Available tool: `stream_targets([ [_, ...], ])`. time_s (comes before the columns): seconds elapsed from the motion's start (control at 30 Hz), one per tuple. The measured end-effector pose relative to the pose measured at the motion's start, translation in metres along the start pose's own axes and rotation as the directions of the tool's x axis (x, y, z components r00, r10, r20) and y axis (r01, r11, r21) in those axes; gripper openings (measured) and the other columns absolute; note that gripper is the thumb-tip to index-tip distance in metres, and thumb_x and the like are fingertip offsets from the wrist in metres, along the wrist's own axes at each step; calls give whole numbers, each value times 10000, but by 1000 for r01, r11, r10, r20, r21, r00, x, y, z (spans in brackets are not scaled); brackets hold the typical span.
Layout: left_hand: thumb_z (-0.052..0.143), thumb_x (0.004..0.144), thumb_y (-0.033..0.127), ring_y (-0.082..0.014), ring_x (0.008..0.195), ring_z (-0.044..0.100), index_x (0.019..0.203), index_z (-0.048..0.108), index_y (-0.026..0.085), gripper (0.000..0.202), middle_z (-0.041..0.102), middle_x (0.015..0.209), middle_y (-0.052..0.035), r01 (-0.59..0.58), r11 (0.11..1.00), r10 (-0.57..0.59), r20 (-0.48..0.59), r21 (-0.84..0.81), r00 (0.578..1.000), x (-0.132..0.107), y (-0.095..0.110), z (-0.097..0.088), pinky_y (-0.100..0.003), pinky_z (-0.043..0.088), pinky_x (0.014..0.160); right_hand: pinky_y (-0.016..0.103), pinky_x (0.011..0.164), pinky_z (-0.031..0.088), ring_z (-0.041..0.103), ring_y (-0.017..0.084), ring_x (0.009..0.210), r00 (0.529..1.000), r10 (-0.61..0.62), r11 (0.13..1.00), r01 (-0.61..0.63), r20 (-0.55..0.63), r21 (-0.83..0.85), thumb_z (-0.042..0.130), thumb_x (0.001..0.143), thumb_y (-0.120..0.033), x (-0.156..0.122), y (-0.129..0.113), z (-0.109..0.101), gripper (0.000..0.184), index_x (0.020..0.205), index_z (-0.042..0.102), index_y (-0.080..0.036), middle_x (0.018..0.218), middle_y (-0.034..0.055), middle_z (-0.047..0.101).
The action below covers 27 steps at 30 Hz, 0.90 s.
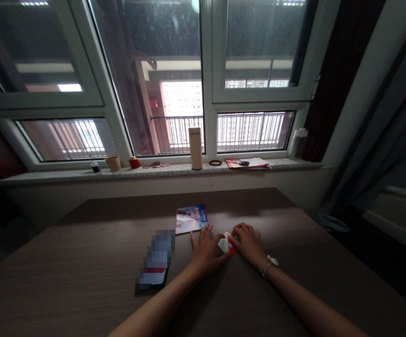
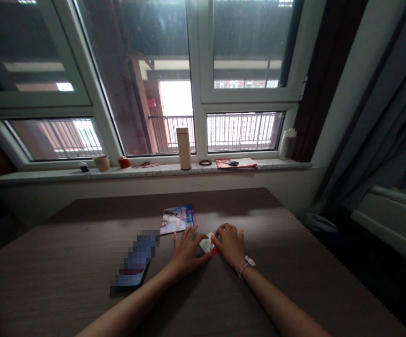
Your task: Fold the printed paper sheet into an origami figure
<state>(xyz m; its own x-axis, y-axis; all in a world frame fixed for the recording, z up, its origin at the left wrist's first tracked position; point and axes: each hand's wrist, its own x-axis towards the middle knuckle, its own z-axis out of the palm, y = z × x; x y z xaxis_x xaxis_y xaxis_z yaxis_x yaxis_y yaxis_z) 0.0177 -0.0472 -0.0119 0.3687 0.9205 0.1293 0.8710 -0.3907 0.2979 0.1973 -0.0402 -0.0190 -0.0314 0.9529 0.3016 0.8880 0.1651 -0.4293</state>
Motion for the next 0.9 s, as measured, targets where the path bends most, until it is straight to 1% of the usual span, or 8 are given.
stream_targets([
  [0.13,657,778,541,-370,1418,169,1242,568,419,488,280,1537,-60,-29,999,28,-33,-18,999,-1,0,1,-710,-15,1057,590,1027,231,482,252,1106,1000,-9,1000,9,-5,7,442,926,-436,0,0,1,269,876,631,-252,1085,34,593],
  [0.23,670,775,533,-373,1411,185,1182,616,444,421,297,1532,-33,-42,999,40,-53,-23,998,-1,1,0,-712,-26,1055,597,1024,225,479,253,1104,1000,-10,1000,10,-7,25,436,928,-436,0,2,2,273,859,620,-248,1082,31,591],
  [0.33,660,779,548,-376,1408,191,1140,647,455,374,309,1528,-14,-45,999,44,-52,-24,998,-2,2,-3,-708,-37,1060,584,1024,230,483,251,1090,1000,-1,999,1,-3,35,449,918,-441,1,4,3,265,845,605,-240,1057,32,597],
  [0.43,667,773,549,-376,1409,188,1139,654,455,378,308,1530,-7,-38,999,37,-41,-24,998,-2,2,-5,-696,-57,1067,578,1028,223,483,249,1088,1000,4,999,-4,2,38,454,911,-448,3,6,4,261,846,598,-240,1045,30,599],
  [0.57,675,759,566,-378,1409,192,1129,653,480,380,323,1524,5,-32,999,31,-43,-35,999,-2,0,-7,-707,-87,1053,562,1035,213,482,242,1093,1000,9,999,-10,14,32,458,908,-430,3,7,4,241,857,607,-247,1062,29,602],
  [0.7,676,749,583,-386,1406,199,1126,661,468,395,329,1521,14,-16,999,15,-28,-33,999,-1,-2,-7,-699,-88,1062,550,1051,198,492,233,1096,1000,11,997,-13,20,77,455,908,-393,3,8,3,215,867,619,-261,1062,16,613],
  [0.77,672,748,589,-384,1406,200,1125,660,469,396,324,1524,13,-18,999,18,-26,-29,999,-1,-2,-7,-699,-77,1064,517,1058,211,501,229,1095,1000,12,993,-14,18,116,469,895,-374,3,10,1,196,876,630,-264,1051,14,621],
  [0.9,679,746,582,-375,1407,203,1123,658,477,392,324,1526,-3,-18,999,17,-30,-29,999,-1,-1,-7,-703,-66,1059,393,1016,310,528,204,1053,999,-47,977,47,-4,208,510,852,-302,2,19,-5,150,871,649,-250,997,16,635],
])
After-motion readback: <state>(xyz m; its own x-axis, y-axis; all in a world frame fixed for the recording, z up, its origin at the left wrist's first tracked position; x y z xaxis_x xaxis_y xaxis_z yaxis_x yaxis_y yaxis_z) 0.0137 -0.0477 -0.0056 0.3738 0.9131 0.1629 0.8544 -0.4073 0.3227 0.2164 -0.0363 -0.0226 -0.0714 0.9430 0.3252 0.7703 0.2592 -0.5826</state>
